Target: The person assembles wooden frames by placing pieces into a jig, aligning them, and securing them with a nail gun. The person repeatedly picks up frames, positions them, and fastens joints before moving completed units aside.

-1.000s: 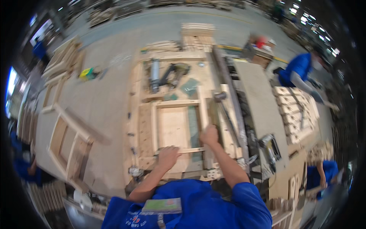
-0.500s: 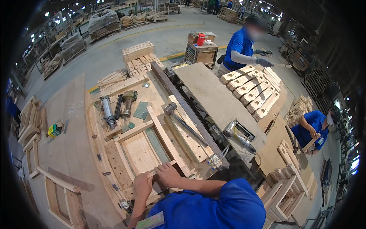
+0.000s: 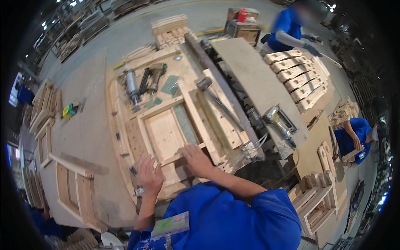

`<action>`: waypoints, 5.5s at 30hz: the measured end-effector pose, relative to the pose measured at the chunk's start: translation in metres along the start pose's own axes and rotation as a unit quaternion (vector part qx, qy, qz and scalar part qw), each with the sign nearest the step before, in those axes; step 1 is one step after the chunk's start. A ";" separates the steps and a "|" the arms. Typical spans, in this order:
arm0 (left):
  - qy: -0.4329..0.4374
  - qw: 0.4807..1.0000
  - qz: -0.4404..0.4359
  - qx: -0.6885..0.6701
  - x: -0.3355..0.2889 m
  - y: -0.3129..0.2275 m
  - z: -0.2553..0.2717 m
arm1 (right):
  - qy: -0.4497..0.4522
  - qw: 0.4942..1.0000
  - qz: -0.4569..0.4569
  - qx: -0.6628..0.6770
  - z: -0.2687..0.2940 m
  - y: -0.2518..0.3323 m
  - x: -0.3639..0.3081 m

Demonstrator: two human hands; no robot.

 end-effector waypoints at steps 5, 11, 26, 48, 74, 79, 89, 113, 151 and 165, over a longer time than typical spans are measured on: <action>0.072 0.990 0.084 -0.085 0.030 -0.005 -0.053 | -0.091 0.990 -0.104 0.031 0.071 -0.012 -0.053; 0.106 0.983 0.126 -0.086 0.036 0.017 -0.126 | -0.223 0.900 -0.305 -0.219 0.203 -0.058 -0.176; 0.150 0.979 0.136 0.007 0.036 0.021 -0.158 | -0.169 0.921 -0.268 -0.225 0.170 -0.082 -0.121; 0.176 0.980 0.090 0.002 0.039 0.001 -0.162 | -0.084 0.943 -0.292 -0.138 0.147 -0.069 -0.107; 0.161 0.981 0.106 -0.019 0.040 0.011 -0.161 | -0.004 0.950 -0.292 -0.109 0.137 -0.182 -0.001; 0.160 0.979 0.124 -0.013 0.041 0.013 -0.159 | -0.079 0.945 -0.284 -0.140 0.173 -0.176 -0.006; 0.147 0.981 0.127 -0.003 0.041 0.014 -0.156 | -0.073 0.954 -0.276 -0.095 0.153 -0.180 -0.007; 0.160 0.975 0.154 0.005 0.041 0.022 -0.159 | -0.085 0.915 -0.364 0.150 0.081 -0.195 0.060; 0.200 0.961 0.185 -0.046 0.037 0.032 -0.158 | -0.139 0.940 -0.310 0.033 0.078 -0.141 0.101; 0.204 0.964 0.158 -0.065 0.033 0.034 -0.163 | -0.286 0.926 -0.227 0.097 0.140 -0.003 -0.088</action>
Point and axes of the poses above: each hand's wrist, its own x-axis towards the middle knuckle, its own z-axis out of the back of the hand, y = z × x, the point moved 9 cm from there along x, towards the middle knuckle, and after that the axes turned 11 degrees about z, right-handed, at the moved point
